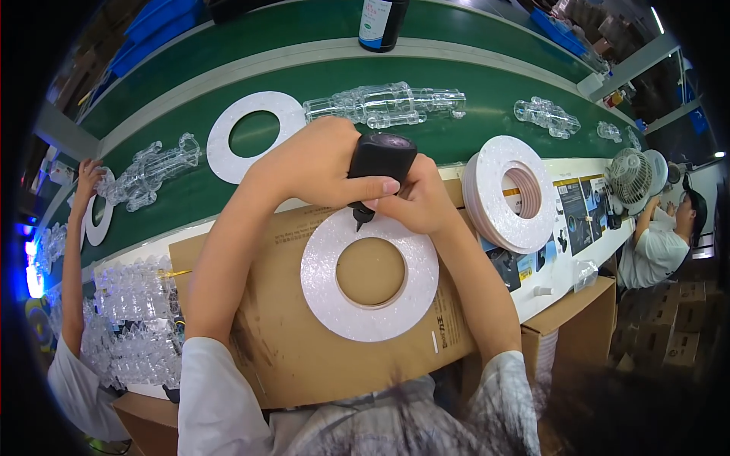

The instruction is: Apply glue from a squeeze bottle to circular foam rings on an industrial assembly line.

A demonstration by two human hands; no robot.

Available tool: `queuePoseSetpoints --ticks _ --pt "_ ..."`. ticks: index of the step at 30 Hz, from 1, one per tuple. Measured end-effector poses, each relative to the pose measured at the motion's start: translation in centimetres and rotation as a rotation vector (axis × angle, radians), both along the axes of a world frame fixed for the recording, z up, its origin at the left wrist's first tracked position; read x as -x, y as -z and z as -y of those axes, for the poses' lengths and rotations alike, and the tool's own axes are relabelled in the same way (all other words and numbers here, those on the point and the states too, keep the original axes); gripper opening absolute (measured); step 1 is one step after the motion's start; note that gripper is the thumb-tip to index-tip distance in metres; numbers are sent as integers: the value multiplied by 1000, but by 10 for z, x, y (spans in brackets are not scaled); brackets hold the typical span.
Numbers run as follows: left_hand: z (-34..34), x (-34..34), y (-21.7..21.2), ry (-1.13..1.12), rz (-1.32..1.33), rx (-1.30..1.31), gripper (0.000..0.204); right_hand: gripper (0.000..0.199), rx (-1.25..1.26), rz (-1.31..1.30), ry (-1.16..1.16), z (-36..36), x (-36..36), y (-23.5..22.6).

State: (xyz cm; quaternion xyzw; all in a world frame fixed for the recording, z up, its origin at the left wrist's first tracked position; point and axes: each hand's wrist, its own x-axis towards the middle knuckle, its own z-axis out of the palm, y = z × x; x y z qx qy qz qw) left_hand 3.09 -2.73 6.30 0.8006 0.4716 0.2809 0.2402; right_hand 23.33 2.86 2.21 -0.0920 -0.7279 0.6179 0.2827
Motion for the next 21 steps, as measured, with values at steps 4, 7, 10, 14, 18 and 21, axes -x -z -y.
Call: queuePoseSetpoints --ticks 4,7,10,14,18,21 --pt "-1 2 5 3 -13 -54 42 16 75 0 -7 2 2 2" --pt "-2 2 7 2 -11 -62 44 17 84 42 -17 1 0 5" --pt "-2 2 8 -6 -6 -58 43 16 64 27 -12 1 1 5" --pt "-3 4 11 8 22 -46 41 15 88 45 -26 0 1 5" --pt "-3 4 12 17 38 -22 37 13 40 12 -24 0 2 7" --pt "-1 3 10 21 67 -9 36 13 34 12 -24 0 3 6"
